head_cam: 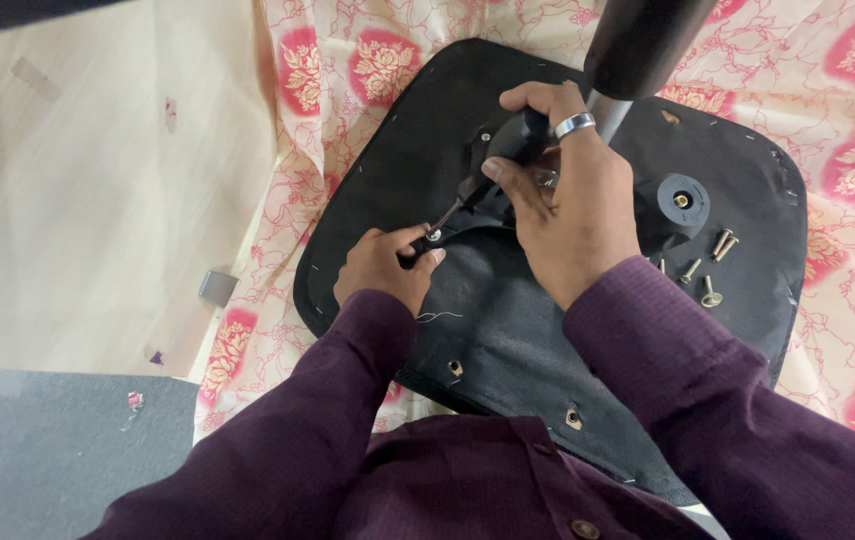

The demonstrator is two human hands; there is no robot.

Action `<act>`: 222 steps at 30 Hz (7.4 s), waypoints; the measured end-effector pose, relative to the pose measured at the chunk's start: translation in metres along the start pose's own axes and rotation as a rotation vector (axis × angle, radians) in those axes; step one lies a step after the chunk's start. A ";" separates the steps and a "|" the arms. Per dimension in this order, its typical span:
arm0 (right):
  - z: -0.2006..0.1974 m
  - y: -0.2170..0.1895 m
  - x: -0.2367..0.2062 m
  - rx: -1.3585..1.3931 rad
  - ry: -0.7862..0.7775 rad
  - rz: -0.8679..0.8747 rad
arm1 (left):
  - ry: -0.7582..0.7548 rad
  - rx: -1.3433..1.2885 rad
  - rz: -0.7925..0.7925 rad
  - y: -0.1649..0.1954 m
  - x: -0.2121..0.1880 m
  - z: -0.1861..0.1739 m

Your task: The person uses a screwdriver to unscrew bolts from the mounting plate under an office chair seat, working on a bed. They hold the seat plate steady with one hand while turning the screwdriver with the other, collecting the removed screws on the seat.

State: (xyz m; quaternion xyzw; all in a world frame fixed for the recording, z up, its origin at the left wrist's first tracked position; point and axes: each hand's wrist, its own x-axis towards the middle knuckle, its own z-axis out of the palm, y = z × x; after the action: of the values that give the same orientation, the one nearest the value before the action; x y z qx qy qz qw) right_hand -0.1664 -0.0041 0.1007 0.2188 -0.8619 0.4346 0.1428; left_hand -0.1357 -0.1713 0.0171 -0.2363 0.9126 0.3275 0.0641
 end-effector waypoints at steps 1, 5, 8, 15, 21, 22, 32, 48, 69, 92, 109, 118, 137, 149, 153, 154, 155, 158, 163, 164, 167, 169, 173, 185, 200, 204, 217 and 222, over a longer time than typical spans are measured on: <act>0.001 0.000 0.000 0.007 0.003 -0.023 | -0.007 0.009 -0.005 0.000 0.001 0.000; 0.003 0.000 0.000 -0.025 0.003 0.004 | -0.011 0.020 0.000 -0.002 0.002 -0.001; 0.004 0.000 0.001 -0.044 0.030 -0.035 | -0.012 0.028 -0.003 -0.002 0.003 -0.001; 0.007 0.000 0.001 -0.020 0.045 -0.063 | 0.011 0.008 0.024 -0.007 0.003 -0.001; 0.011 -0.002 0.000 -0.037 0.048 -0.115 | 0.028 0.040 0.055 -0.008 0.003 0.001; 0.013 -0.003 0.000 -0.026 0.052 -0.129 | 0.030 0.059 0.058 -0.008 0.004 0.002; 0.017 -0.012 0.008 0.043 0.028 -0.120 | 0.133 -0.021 0.205 -0.008 0.017 0.005; 0.020 -0.007 0.013 -0.035 0.148 -0.050 | 0.131 -0.027 0.218 -0.013 0.023 0.009; 0.029 -0.014 0.022 -0.016 0.128 -0.081 | 0.170 -0.038 0.233 -0.014 0.022 0.014; 0.037 -0.019 0.023 0.050 0.072 -0.076 | 0.192 -0.017 0.254 -0.017 0.022 0.015; 0.038 -0.018 0.029 0.031 0.068 -0.235 | 0.175 0.000 0.211 -0.022 0.028 0.019; 0.036 -0.026 0.026 0.005 0.079 -0.016 | 0.171 0.001 0.201 -0.016 0.022 0.017; 0.034 -0.007 0.040 0.040 0.033 -0.211 | 0.194 -0.014 0.241 -0.013 0.023 0.015; 0.030 -0.007 0.031 0.083 0.097 -0.076 | 0.202 0.008 0.248 -0.014 0.022 0.016; 0.031 -0.010 0.029 0.073 0.126 -0.117 | 0.188 -0.010 0.249 -0.015 0.021 0.015; 0.031 -0.010 0.029 0.068 0.136 -0.129 | 0.182 -0.011 0.237 -0.014 0.021 0.015; 0.031 -0.011 0.029 0.070 0.115 -0.078 | 0.184 -0.016 0.237 -0.014 0.021 0.015; 0.030 -0.011 0.030 0.078 0.083 -0.002 | 0.184 -0.036 0.242 -0.015 0.020 0.012; 0.023 -0.007 0.029 0.081 0.113 -0.031 | 0.166 -0.036 0.267 -0.017 0.019 0.011; 0.021 -0.005 0.028 0.088 0.106 -0.017 | 0.168 -0.040 0.268 -0.017 0.019 0.011; 0.016 -0.001 0.028 0.068 0.097 -0.020 | 0.159 -0.046 0.252 -0.017 0.021 0.013; 0.014 0.001 0.028 0.004 0.107 -0.083 | 0.137 -0.042 0.218 -0.016 0.022 0.013; 0.014 0.002 0.028 0.021 0.083 -0.092 | 0.129 -0.092 0.204 -0.016 0.022 0.011; 0.022 0.004 0.028 0.014 0.064 -0.119 | 0.129 -0.089 0.237 -0.017 0.024 0.010; 0.019 0.000 0.028 0.016 0.086 -0.100 | 0.119 -0.079 0.223 -0.019 0.027 0.011; 0.020 0.001 0.028 0.050 0.071 -0.089 | 0.110 -0.081 0.206 -0.018 0.027 0.011; 0.020 -0.001 0.034 -0.085 0.114 -0.227 | 0.155 -0.083 0.272 -0.020 0.026 0.011; 0.021 -0.005 0.038 -0.042 0.063 -0.237 | 0.140 -0.095 0.250 -0.022 0.027 0.013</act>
State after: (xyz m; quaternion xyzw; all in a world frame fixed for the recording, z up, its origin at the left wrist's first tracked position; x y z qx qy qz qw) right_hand -0.1975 -0.0333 0.1086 0.3026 -0.8340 0.4029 0.2247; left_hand -0.1495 -0.1883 -0.0124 -0.1458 0.9206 0.3585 -0.0522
